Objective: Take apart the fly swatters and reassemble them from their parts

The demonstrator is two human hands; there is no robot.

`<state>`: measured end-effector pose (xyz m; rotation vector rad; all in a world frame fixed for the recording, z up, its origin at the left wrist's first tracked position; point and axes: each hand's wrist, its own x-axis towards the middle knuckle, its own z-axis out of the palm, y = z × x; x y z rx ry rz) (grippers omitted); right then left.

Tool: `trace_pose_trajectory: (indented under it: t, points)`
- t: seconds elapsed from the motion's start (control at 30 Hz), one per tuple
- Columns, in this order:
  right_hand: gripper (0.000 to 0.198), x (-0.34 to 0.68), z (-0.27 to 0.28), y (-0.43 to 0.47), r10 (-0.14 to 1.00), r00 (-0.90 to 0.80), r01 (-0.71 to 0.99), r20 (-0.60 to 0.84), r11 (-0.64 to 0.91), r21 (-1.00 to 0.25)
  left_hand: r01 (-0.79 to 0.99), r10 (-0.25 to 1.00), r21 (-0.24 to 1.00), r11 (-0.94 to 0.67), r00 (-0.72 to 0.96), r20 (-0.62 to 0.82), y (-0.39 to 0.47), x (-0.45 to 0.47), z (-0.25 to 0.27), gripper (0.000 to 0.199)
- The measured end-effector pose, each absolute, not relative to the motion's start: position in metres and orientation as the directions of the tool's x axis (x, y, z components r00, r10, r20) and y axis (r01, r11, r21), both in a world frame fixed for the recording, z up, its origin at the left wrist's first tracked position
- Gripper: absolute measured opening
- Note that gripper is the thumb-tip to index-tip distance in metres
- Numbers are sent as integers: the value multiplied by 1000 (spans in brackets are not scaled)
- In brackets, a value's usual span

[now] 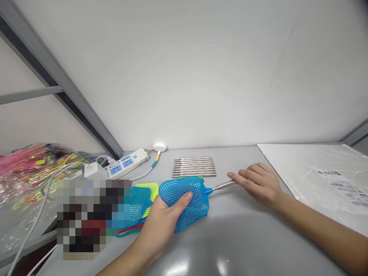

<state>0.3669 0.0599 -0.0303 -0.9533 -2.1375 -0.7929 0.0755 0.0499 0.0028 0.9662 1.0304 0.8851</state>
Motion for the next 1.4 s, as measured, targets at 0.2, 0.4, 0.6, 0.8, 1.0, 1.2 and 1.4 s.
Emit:
trace_pose_trajectory:
  t: [0.2,0.4,0.6,0.8,1.0,1.2,1.4]
  points:
    - [35,363,-20,53,448,-581,770,679,574,279,-46,954,976,211,226,-196,54,73,-1,32]
    - [21,357,-11,47,536,-600,760,594,612,216,7,961,986,166,223,-164,55,70,-3,34]
    - [18,357,-17,50,618,-599,740,509,671,55,-58,947,973,223,250,-202,50,70,-11,33]
    - [17,369,-35,62,628,-595,706,502,707,-46,-441,934,836,326,288,-212,37,75,-14,53]
    - [23,352,-36,56,921,-233,669,314,386,-635,-574,883,772,272,468,37,47,82,-11,67]
    - [38,326,-33,41,932,-293,251,-213,-140,-958,-457,812,830,321,584,7,44,86,-30,68]
    - [34,322,-28,35,792,-541,206,-282,-200,-958,-330,801,890,316,596,-64,40,93,-28,30]
